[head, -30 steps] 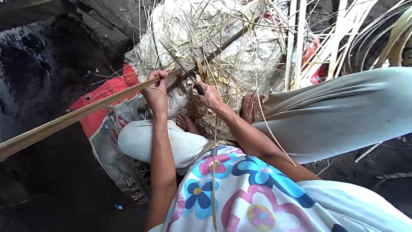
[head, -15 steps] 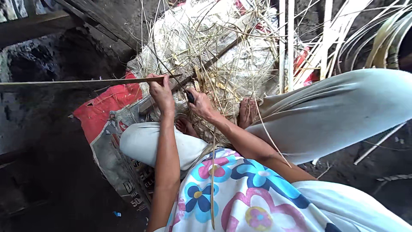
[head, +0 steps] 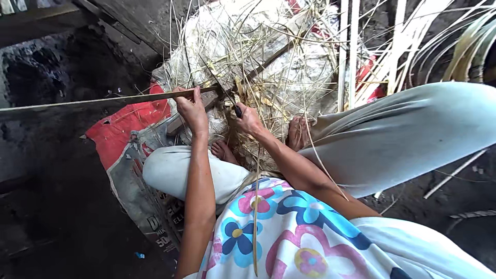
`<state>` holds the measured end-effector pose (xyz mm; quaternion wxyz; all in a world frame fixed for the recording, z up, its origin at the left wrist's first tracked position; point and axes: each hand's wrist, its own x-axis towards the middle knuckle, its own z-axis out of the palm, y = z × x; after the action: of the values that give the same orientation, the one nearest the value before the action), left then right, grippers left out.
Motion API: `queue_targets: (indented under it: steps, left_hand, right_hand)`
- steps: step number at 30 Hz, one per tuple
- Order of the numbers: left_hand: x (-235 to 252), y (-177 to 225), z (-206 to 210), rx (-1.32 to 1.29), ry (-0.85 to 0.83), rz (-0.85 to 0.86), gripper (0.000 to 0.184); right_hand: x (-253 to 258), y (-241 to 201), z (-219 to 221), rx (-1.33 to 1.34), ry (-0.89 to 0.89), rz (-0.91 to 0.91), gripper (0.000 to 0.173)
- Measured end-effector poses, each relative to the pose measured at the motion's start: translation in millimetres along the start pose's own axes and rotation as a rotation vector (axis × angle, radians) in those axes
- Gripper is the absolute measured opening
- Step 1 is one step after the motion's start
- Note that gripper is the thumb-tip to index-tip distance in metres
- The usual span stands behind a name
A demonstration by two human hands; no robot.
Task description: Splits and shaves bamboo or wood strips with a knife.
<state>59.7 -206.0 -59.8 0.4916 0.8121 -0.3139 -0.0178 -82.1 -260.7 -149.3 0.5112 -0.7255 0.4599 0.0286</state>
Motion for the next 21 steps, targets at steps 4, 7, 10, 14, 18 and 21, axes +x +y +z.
queue_targets:
  steps: [4, 7, 10, 14, 18, 21]
  left_hand:
    - [-0.5, 0.5, 3.4, 0.015, -0.004, -0.011, 0.037]
    - [-1.1, -0.1, 2.6, 0.018, 0.016, 0.001, 0.039]
    - [-1.2, 5.3, 6.8, 0.05, 0.066, -0.006, 0.041]
    - [-1.8, 9.0, 12.1, 0.069, 0.094, -0.066, 0.046]
    - [2.7, 6.7, 12.1, -0.004, 0.078, -0.06, 0.045]
    - [3.5, 7.2, 12.9, -0.002, 0.063, -0.076, 0.046]
  right_hand:
    - [-5.0, -7.6, -3.1, 0.0, 0.023, -0.045, 0.052]
    - [1.2, 3.1, 1.2, 0.014, -0.005, 0.0, 0.048]
    - [-2.9, -1.2, -0.2, 0.001, 0.009, 0.012, 0.049]
    - [-17.9, -15.9, 4.5, -0.004, 0.05, -0.107, 0.056]
    - [-10.5, -8.9, 5.0, -0.012, 0.005, -0.062, 0.055]
    - [-16.2, 0.1, 5.6, -0.027, 0.051, -0.022, 0.05]
